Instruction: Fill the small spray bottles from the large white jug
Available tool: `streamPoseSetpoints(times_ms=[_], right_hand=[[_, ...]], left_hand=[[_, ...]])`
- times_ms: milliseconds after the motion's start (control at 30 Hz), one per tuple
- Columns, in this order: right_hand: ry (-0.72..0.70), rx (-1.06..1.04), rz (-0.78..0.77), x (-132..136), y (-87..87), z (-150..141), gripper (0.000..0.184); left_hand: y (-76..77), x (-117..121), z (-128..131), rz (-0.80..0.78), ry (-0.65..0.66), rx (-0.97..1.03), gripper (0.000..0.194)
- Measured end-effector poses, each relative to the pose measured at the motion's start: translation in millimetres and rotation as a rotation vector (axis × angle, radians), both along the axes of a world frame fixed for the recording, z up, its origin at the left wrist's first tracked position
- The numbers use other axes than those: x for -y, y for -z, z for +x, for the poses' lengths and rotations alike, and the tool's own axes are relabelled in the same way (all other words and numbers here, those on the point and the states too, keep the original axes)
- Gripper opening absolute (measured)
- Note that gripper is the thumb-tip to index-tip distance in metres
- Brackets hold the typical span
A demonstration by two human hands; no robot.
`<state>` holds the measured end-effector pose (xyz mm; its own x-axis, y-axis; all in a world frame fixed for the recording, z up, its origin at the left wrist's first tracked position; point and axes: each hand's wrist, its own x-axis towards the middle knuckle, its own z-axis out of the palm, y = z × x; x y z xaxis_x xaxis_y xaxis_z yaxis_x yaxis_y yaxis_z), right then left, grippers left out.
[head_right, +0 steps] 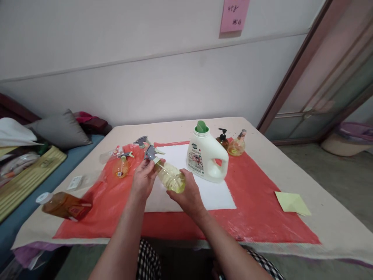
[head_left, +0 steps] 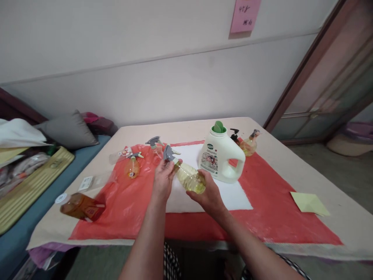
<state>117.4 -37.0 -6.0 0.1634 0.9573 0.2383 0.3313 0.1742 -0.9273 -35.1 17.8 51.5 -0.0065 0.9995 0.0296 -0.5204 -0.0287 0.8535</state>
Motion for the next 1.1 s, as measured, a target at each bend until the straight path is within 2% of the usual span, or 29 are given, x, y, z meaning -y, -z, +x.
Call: streamPoseSetpoints(times_ms=[100,200,367,433,567,667,767,867,933,1000,1100], right_hand=[[0.0,-0.025,-0.005,1,-6.4,3,0.073],[-0.043,-0.155,-0.063,2,-10.3,5,0.073],[-0.331,-0.703,-0.268,11,-10.2,1,0.052],[-0.374,-0.826,-0.295,13,-8.4,-1,0.05],[-0.286,-0.623,-0.185,12,-10.3,-3,0.048],[-0.268,-0.513,-0.163,11,-14.3,-2,0.051],[-0.352,-0.744,-0.298,13,-12.8,-3,0.049],[-0.522,-1.067,-0.574,17,-8.0,-5,0.058],[-0.591,-1.145,-0.673,18,-7.1,-6,0.068],[-0.593,-1.151,-0.658,18,-9.1,-6,0.068],[-0.486,-1.028,-0.45,16,-13.7,-6,0.055]], left_hand=[[-0.7,2,4,0.028,-0.031,-0.035,0.043],[-1.8,2,7,0.016,-0.014,-0.007,0.039],[-4.3,1,9,0.017,0.086,0.044,0.032],[-5.7,2,10,-0.001,0.112,0.039,0.035],[-6.9,5,13,-0.013,0.103,0.026,0.043],[-5.8,4,17,-0.006,0.006,0.023,0.043],[-5.6,2,18,-0.026,-0.035,0.045,0.037],[-6.8,3,16,-0.05,0.075,0.078,0.034],[-6.9,5,15,-0.049,0.137,0.108,0.033],[-5.3,6,16,-0.056,0.154,0.119,0.035],[-0.8,4,18,-0.096,0.087,0.113,0.041]])
